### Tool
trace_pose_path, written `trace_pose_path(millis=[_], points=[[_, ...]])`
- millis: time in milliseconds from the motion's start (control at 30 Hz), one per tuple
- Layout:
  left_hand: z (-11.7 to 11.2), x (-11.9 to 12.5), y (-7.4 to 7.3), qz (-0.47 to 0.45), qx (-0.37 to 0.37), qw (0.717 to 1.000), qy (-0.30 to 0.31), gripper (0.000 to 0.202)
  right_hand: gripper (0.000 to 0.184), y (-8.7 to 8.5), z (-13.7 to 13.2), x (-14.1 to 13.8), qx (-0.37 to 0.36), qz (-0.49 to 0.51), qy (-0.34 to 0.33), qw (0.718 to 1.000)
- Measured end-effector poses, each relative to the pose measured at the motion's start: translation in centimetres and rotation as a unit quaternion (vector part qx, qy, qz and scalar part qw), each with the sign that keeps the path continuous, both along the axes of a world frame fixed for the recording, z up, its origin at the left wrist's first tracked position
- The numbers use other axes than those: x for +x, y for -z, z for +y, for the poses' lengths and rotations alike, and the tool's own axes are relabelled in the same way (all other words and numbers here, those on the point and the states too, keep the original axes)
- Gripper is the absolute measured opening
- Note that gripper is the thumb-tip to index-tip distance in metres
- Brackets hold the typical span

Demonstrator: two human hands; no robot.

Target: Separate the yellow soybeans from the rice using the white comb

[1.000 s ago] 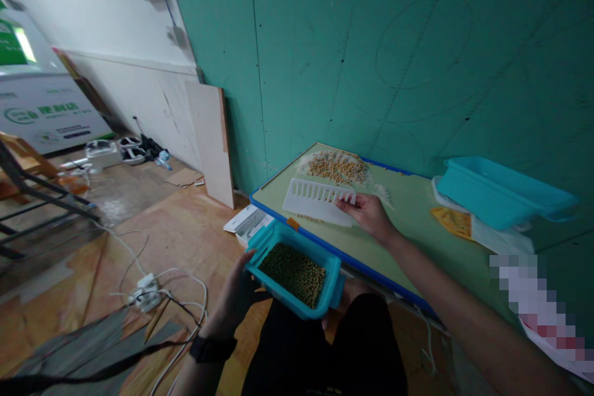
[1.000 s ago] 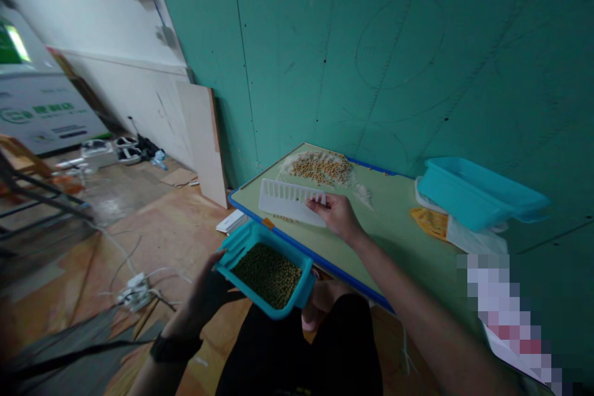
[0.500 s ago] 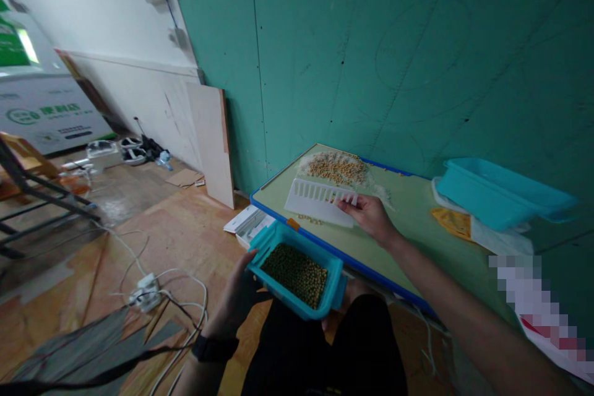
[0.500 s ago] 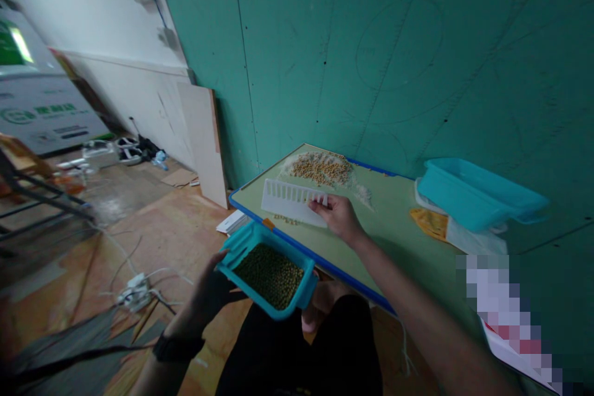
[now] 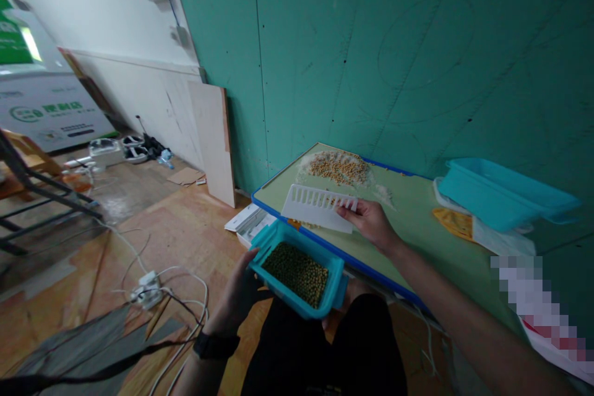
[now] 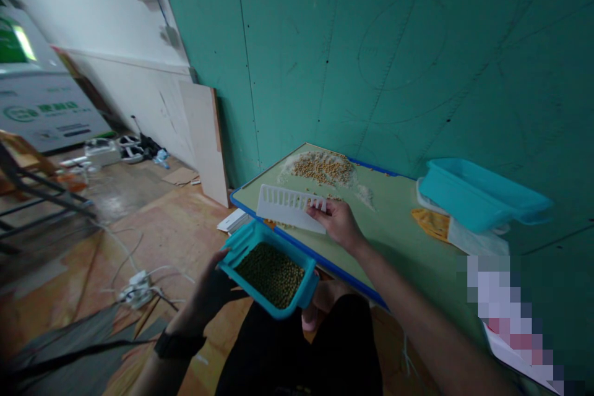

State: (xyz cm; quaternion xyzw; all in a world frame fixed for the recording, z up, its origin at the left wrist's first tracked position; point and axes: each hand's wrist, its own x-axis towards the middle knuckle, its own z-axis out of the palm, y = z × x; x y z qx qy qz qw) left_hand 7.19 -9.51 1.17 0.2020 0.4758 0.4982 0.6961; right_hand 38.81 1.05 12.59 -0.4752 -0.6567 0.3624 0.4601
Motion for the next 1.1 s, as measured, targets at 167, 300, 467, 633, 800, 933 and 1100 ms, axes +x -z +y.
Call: trace_pose_path(millis=[167, 300, 467, 633, 800, 933, 1100], points=[[-0.1, 0.1, 0.2, -0.005, 0.001, 1.0, -0.002, 0.059, 0.053, -0.1, -0.3, 0.0, -0.014, 0.007, -0.01, 1.0], [0.1, 0.0, 0.5, -0.014, -0.002, 1.0, 0.008, 0.063, 0.056, -0.2, -0.4, 0.0, -0.016, 0.006, -0.008, 1.0], [0.3, -0.1, 0.4, -0.021, -0.014, 0.999, 0.028, 0.065, 0.056, -0.4, -0.5, 0.0, -0.016, 0.009, -0.014, 1.0], [0.0, 0.3, -0.1, -0.022, -0.009, 0.999, 0.039, 0.062, 0.056, -0.2, -0.6, -0.3, -0.02, 0.017, -0.016, 1.0], [-0.1, 0.9, -0.9, 0.001, -0.024, 1.0, 0.011, 0.06, 0.054, 0.1, -0.7, -0.8, -0.015, 0.016, -0.022, 1.0], [-0.1, 0.9, -1.0, -0.004, -0.019, 0.999, 0.026, 0.065, 0.052, 0.2, -1.1, -1.1, -0.007, 0.019, -0.021, 1.0], [-0.2, 1.1, -0.9, -0.004, -0.025, 1.0, 0.013, 0.068, 0.049, 0.4, -1.5, -1.2, -0.006, 0.022, -0.008, 1.0]])
